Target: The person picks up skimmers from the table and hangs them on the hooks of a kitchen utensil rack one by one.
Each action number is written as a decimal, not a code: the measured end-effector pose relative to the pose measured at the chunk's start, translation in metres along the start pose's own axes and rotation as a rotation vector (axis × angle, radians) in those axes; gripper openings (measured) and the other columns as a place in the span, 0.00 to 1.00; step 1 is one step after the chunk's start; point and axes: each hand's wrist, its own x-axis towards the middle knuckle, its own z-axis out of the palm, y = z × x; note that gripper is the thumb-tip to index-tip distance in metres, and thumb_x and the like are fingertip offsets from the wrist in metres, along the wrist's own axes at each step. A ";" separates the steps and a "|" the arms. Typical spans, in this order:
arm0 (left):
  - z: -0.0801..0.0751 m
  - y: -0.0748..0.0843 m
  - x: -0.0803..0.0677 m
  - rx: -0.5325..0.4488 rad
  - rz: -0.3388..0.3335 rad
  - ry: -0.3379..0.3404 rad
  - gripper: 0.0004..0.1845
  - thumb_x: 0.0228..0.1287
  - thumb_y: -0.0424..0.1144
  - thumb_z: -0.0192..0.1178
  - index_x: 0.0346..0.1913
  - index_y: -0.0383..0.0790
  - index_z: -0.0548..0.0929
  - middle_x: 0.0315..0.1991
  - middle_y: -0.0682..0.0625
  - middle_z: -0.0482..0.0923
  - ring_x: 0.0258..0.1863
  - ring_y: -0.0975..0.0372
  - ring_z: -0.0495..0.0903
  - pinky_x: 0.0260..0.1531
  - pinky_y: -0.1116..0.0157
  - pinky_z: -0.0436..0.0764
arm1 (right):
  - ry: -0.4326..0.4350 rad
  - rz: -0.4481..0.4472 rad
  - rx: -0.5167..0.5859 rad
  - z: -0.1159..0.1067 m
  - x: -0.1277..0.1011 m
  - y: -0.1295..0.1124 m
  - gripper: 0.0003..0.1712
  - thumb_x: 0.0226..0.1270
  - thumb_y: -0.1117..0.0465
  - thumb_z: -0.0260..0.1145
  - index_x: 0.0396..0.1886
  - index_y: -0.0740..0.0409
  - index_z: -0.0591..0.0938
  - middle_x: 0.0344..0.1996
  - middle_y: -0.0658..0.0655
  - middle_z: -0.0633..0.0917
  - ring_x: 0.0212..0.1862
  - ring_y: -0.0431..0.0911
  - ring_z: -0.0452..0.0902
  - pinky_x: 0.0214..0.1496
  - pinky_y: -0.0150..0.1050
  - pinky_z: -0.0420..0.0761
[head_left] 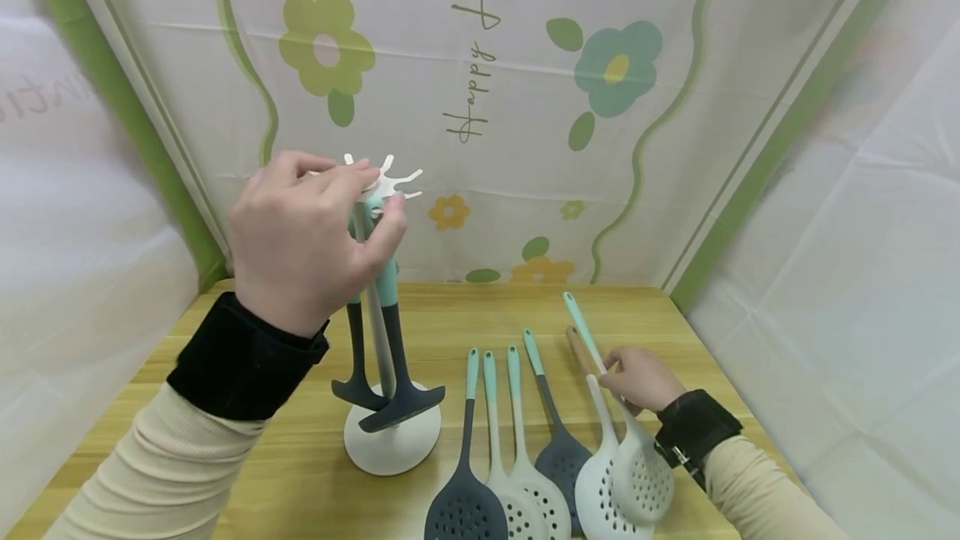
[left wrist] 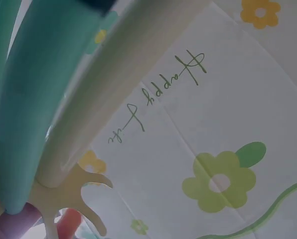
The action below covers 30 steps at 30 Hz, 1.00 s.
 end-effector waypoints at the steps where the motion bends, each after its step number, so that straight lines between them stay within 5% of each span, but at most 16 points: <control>1: 0.000 0.001 0.000 -0.004 -0.007 0.007 0.27 0.66 0.53 0.49 0.40 0.35 0.90 0.32 0.42 0.89 0.36 0.44 0.79 0.30 0.48 0.77 | 0.000 0.001 0.000 0.000 0.000 -0.001 0.16 0.65 0.62 0.63 0.47 0.71 0.79 0.22 0.58 0.79 0.17 0.46 0.78 0.20 0.40 0.83; 4: 0.002 0.002 0.000 -0.023 -0.016 0.022 0.28 0.68 0.56 0.51 0.39 0.33 0.90 0.30 0.40 0.88 0.36 0.43 0.76 0.30 0.48 0.75 | -0.001 -0.006 -0.005 0.001 -0.001 -0.003 0.16 0.65 0.62 0.63 0.47 0.71 0.79 0.21 0.58 0.79 0.16 0.45 0.78 0.20 0.41 0.83; 10: 0.003 0.000 -0.005 -0.178 -0.019 -0.026 0.27 0.70 0.47 0.44 0.40 0.28 0.88 0.41 0.36 0.88 0.44 0.41 0.81 0.48 0.50 0.80 | -0.003 -0.028 -0.009 0.000 -0.004 -0.011 0.17 0.65 0.62 0.64 0.48 0.70 0.79 0.20 0.57 0.79 0.15 0.44 0.75 0.20 0.40 0.82; 30: 0.006 -0.002 -0.004 -0.179 -0.032 -0.026 0.26 0.66 0.47 0.43 0.38 0.33 0.89 0.41 0.41 0.89 0.40 0.47 0.88 0.45 0.48 0.84 | 0.007 -0.055 -0.005 -0.004 -0.011 -0.023 0.17 0.65 0.63 0.64 0.50 0.70 0.79 0.20 0.55 0.78 0.14 0.43 0.72 0.19 0.39 0.79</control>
